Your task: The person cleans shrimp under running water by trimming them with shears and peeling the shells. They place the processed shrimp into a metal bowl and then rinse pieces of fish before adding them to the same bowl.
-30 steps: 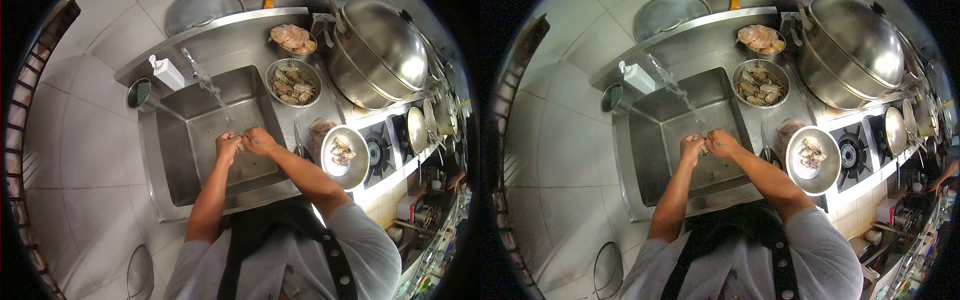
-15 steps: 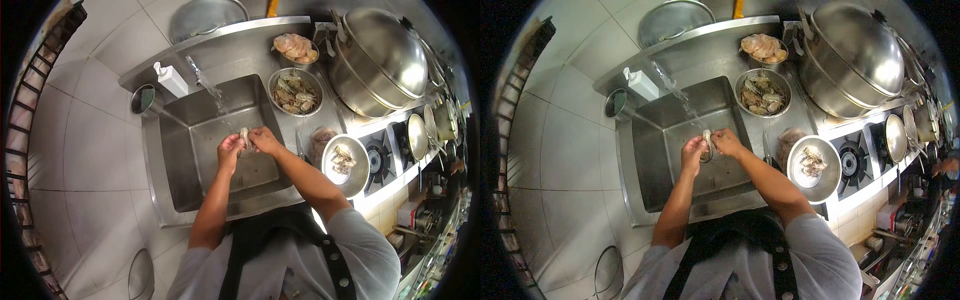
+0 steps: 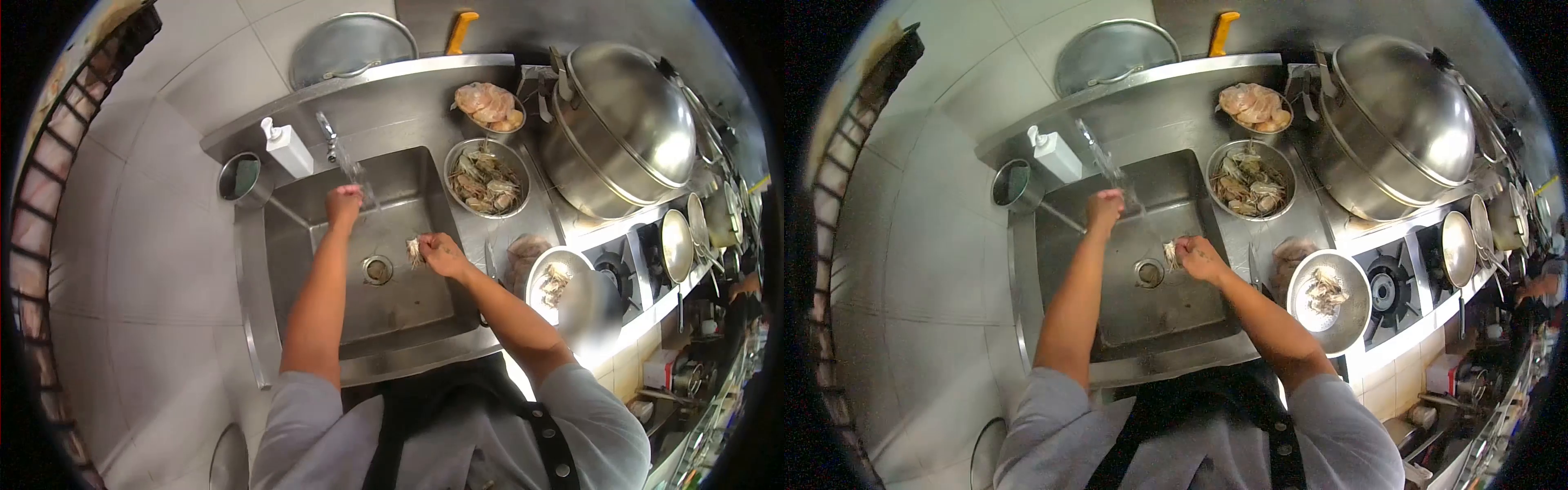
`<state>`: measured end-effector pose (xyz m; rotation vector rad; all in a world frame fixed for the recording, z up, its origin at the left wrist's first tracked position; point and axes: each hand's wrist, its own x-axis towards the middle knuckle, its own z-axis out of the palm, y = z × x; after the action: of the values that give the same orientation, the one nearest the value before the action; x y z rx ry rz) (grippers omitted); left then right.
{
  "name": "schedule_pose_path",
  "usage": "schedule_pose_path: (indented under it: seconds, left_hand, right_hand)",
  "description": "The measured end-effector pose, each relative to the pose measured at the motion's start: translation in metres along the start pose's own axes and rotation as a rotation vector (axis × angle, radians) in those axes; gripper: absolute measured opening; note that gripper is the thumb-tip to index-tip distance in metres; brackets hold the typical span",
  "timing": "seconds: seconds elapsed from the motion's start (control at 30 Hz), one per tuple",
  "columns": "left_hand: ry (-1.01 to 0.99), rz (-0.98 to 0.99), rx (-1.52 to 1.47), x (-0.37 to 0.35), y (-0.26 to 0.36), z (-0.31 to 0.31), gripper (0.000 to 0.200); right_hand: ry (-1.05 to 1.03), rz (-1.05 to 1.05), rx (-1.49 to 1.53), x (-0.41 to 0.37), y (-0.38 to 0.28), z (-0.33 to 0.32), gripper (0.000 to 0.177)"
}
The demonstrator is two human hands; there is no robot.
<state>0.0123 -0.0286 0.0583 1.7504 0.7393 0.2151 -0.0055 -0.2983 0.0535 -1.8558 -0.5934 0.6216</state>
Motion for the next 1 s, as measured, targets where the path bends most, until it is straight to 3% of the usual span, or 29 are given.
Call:
schedule_pose_path:
  seconds: [0.07,0.13,0.2,0.33,0.43,0.57,0.63,0.67,0.73,0.8,0.97,1.0]
  left_hand:
    - [0.009,0.034,0.073,0.027,0.007,0.007,0.011]
    - [0.173,0.164,0.25,0.045,0.012,0.009,0.012]
    - [0.202,0.277,0.304,0.051,0.013,0.008,0.013]
    - [-0.201,0.161,-0.083,0.023,0.02,0.0,0.026]
    - [-0.322,0.107,-0.157,0.024,0.009,-0.008,0.034]
    - [-0.228,0.136,-0.213,0.032,-0.005,-0.02,0.037]
    - [-0.06,0.441,0.011,0.032,-0.006,-0.021,0.037]
    - [-0.065,0.437,0.011,0.032,-0.006,-0.021,0.037]
    - [-0.01,0.651,0.226,0.029,-0.004,-0.023,0.035]
    - [0.004,0.642,0.24,0.024,-0.002,-0.022,0.034]
    - [-0.048,0.576,0.249,0.013,-0.006,-0.021,0.031]
    - [-0.045,0.645,0.271,0.009,-0.006,-0.019,0.032]
  right_hand:
    - [0.151,-0.12,-0.102,0.008,-0.001,0.0,0.026]
    - [0.174,-0.111,-0.126,0.024,-0.01,-0.003,0.026]
    - [0.184,-0.112,-0.147,0.05,-0.015,-0.001,0.026]
    - [0.194,-0.059,0.092,0.125,-0.012,0.02,0.021]
    - [0.213,-0.119,0.187,0.168,-0.022,0.035,0.02]
    - [0.298,-0.291,-0.041,0.205,-0.017,0.051,0.021]
    - [0.318,-0.368,-0.169,0.21,-0.021,0.05,0.021]
    - [0.288,-0.317,-0.152,0.212,-0.022,0.05,0.021]
    - [0.259,-0.26,-0.134,0.21,-0.025,0.048,0.021]
    - [0.175,-0.15,-0.059,0.206,-0.029,0.047,0.022]
    - [0.159,-0.174,0.011,0.186,-0.022,0.047,0.022]
    - [0.152,-0.179,0.004,0.181,-0.02,0.047,0.021]
